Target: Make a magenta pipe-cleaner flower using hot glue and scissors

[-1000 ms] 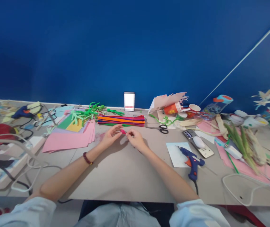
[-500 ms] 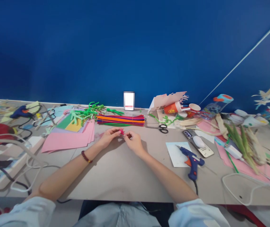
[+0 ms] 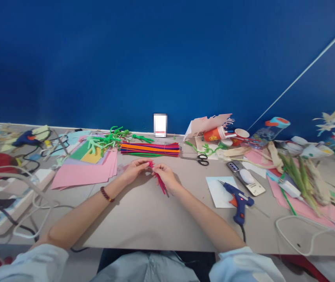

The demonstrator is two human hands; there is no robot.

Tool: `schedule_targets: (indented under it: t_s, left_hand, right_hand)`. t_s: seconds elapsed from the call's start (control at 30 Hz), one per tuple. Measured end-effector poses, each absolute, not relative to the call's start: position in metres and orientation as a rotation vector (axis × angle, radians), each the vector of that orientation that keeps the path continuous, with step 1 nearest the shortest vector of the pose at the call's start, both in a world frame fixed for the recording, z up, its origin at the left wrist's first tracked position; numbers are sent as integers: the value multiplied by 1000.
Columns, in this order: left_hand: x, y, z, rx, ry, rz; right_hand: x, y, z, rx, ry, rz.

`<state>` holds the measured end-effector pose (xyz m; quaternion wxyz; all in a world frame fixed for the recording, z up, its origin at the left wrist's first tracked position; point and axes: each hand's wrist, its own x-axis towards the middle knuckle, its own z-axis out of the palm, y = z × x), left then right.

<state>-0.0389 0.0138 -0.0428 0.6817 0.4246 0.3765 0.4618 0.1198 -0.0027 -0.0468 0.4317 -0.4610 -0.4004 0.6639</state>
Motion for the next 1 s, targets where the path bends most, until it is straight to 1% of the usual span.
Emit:
schedule_targets:
  t_s: [0.13,0.27,0.5,0.7,1.0]
  left_hand:
    - [-39,15,-43,942,828,1027]
    - [-40,16,-42,926,788,1037]
    - [-42,19,-41,902,765,1058]
    - [-42,20,-43,903,803,1064]
    - [-40,19,-47,934,840,1055]
  right_hand:
    - [119,-4,-47,-1117,-976,1678]
    - [119,-6,-47,-1152,-1081,1570]
    - [122,-11,-48,-1315,-1384,1164]
    - [123,-12,-48,-1299,-1564,858]
    - [125,-11,-52,-1234,-1804,488]
